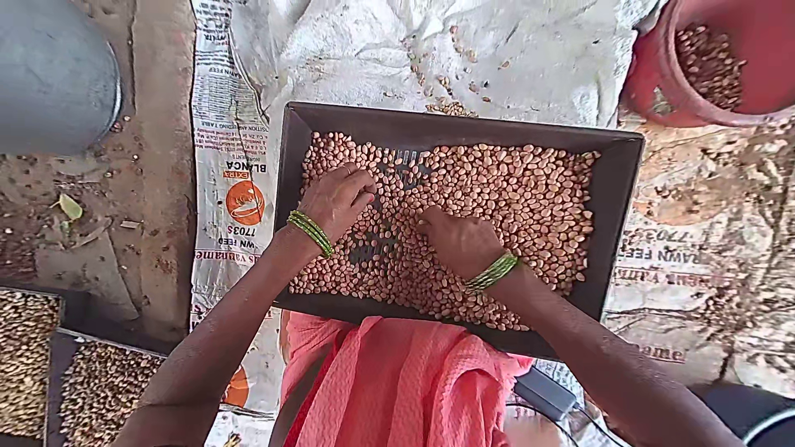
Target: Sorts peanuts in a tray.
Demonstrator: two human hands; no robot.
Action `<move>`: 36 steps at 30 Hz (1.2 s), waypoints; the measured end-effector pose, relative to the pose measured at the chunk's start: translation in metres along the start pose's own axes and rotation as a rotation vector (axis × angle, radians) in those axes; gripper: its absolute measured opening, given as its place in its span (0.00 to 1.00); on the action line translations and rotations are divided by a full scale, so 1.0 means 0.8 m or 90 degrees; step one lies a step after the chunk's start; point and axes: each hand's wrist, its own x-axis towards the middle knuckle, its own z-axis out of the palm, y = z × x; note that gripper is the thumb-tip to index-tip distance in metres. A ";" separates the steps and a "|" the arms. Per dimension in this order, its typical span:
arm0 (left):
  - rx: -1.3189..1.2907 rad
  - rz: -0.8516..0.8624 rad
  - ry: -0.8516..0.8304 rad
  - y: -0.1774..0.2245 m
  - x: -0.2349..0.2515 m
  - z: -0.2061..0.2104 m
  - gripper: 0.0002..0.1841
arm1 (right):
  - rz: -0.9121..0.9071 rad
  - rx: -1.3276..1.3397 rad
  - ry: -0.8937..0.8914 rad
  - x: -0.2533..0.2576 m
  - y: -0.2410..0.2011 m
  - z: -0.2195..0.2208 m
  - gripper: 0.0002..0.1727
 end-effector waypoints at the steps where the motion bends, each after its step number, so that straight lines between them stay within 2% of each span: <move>1: -0.005 0.003 -0.016 0.002 0.002 0.003 0.09 | 0.011 0.151 -0.008 -0.003 0.009 -0.012 0.12; 3: -0.006 0.030 -0.039 0.006 0.004 0.014 0.10 | 0.026 0.562 -0.039 -0.016 0.031 -0.032 0.12; 4: 0.003 0.041 -0.051 0.008 0.006 0.021 0.11 | 0.029 0.761 -0.076 -0.023 0.041 -0.042 0.16; 5: 0.020 0.049 -0.057 0.010 0.006 0.028 0.12 | 0.019 0.890 -0.119 -0.030 0.053 -0.051 0.19; 7: 0.059 0.068 -0.035 0.011 0.006 0.040 0.14 | 0.008 0.951 -0.135 -0.039 0.072 -0.063 0.23; 9: 0.082 0.092 -0.014 0.012 0.006 0.045 0.14 | 0.035 0.895 -0.061 -0.043 0.072 -0.065 0.26; 11: 0.086 0.076 -0.047 0.015 0.011 0.043 0.14 | 0.052 0.765 0.004 -0.041 0.062 -0.060 0.24; 13: 0.080 0.062 -0.063 0.014 0.023 0.041 0.15 | 0.017 0.516 0.041 -0.040 0.053 -0.049 0.19; 15: 0.068 0.043 -0.040 0.010 0.039 0.039 0.15 | -0.028 0.243 0.029 -0.044 0.044 -0.040 0.16; 18: 0.043 -0.006 0.003 0.020 0.048 0.018 0.14 | -0.096 -0.024 0.024 -0.048 0.031 -0.016 0.14; 21: -0.040 0.064 -0.003 0.044 0.016 0.003 0.12 | -0.078 -0.185 -0.052 -0.043 0.014 -0.007 0.13; 23: -0.088 0.139 -0.073 0.061 -0.015 0.017 0.10 | -0.078 -0.184 -0.065 -0.039 0.011 -0.005 0.11; 25: -0.086 0.210 -0.099 0.068 -0.040 0.057 0.09 | -0.066 -0.181 -0.081 -0.037 0.013 -0.007 0.12; 29: -0.017 0.254 -0.073 0.066 -0.046 0.105 0.09 | -0.033 -0.171 0.001 -0.045 0.031 -0.010 0.12; 32: -0.045 0.217 -0.108 0.068 -0.036 0.097 0.10 | 0.111 -0.065 0.017 -0.054 0.047 -0.040 0.18; 34: -0.069 0.129 -0.152 0.068 -0.024 0.076 0.12 | 0.104 0.049 0.025 -0.068 0.051 -0.054 0.20; 36: -0.055 0.056 -0.128 0.064 -0.014 0.049 0.12 | 0.030 0.102 -0.025 -0.085 0.038 -0.049 0.18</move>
